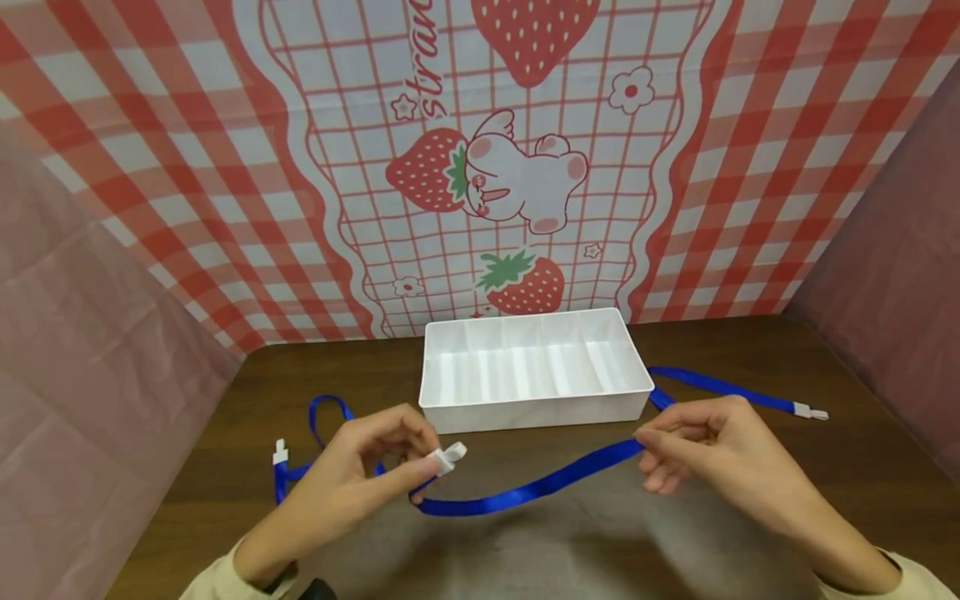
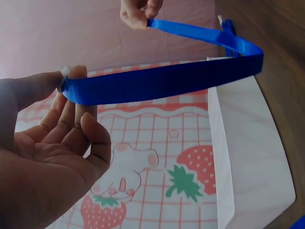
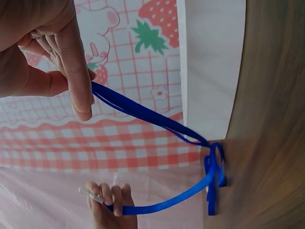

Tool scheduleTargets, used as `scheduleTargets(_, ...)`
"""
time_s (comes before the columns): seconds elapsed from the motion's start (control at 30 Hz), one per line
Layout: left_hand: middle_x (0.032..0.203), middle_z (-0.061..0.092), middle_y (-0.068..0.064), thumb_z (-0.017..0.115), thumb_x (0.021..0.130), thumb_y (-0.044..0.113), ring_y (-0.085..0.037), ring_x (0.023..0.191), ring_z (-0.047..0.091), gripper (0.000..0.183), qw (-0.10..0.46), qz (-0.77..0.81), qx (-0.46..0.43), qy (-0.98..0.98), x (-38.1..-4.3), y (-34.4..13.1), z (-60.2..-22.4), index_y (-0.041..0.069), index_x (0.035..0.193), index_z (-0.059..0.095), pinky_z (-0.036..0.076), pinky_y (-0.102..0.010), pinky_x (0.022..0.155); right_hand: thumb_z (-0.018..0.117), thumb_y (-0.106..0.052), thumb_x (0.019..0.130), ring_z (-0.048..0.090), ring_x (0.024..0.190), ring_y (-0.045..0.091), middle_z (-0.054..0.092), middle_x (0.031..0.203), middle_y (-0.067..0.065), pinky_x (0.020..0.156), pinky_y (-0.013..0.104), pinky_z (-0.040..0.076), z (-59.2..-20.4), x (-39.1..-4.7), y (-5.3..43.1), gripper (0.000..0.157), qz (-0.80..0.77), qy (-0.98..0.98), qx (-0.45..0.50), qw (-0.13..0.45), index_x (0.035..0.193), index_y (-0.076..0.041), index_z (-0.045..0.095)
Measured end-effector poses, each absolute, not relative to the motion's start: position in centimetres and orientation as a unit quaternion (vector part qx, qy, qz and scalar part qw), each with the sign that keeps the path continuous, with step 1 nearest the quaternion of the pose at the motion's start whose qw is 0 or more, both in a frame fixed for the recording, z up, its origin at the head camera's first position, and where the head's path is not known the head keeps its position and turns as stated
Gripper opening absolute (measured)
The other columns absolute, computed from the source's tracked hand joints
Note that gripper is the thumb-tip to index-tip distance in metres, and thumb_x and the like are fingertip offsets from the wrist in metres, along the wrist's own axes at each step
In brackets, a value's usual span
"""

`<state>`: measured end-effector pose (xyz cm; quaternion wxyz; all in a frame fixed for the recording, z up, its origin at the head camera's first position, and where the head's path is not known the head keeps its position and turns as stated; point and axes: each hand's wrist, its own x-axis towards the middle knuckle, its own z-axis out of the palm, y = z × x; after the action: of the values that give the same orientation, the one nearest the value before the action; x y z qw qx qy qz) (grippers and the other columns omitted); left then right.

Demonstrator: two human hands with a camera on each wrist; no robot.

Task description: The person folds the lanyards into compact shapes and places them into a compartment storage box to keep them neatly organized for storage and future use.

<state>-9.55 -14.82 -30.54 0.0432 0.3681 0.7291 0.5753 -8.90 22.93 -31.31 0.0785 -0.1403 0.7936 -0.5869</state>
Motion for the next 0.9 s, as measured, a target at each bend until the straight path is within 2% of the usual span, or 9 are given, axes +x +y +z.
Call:
scheduleTargets(0.3,0.085,0.067,0.0,0.066,0.096,0.008,-0.013,0.072,0.061,0.009,0.032,0.56,0.364,0.744,-9.8,-12.8,-30.7,0.016,0.102,0.066,0.049,-0.028,0.059,0.063,-0.01,0.098,0.072,0.066,0.03,0.073,0.078,0.013,0.059,0.046,0.059,-31.1,-9.0,21.3,0.02,-0.606,0.769,-0.182,0.092,0.096,0.009,0.069)
scheduleTargets(0.7,0.078,0.068,-0.008,0.066,0.097,0.013,-0.011,0.066,0.061,0.003,0.05,0.577,0.371,0.726,-10.1,-10.1,-31.2,0.013,0.1,0.066,0.05,-0.027,0.056,0.062,-0.008,0.098,0.072,0.066,0.031,0.073,0.079,0.013,0.059,0.046,0.058,-30.5,-9.1,19.3,0.017,-0.621,0.744,-0.228,0.096,0.096,0.007,0.07)
scheduleTargets(0.9,0.077,0.067,-0.004,0.067,0.097,0.014,-0.014,0.065,0.062,0.003,0.069,0.586,0.359,0.723,-10.3,-8.8,-31.5,0.015,0.099,0.066,0.05,-0.027,0.057,0.062,-0.009,0.099,0.072,0.067,0.032,0.073,0.08,0.015,0.06,0.047,0.058,-30.2,-9.2,18.4,0.017,-0.626,0.735,-0.237,0.104,0.097,0.005,0.071)
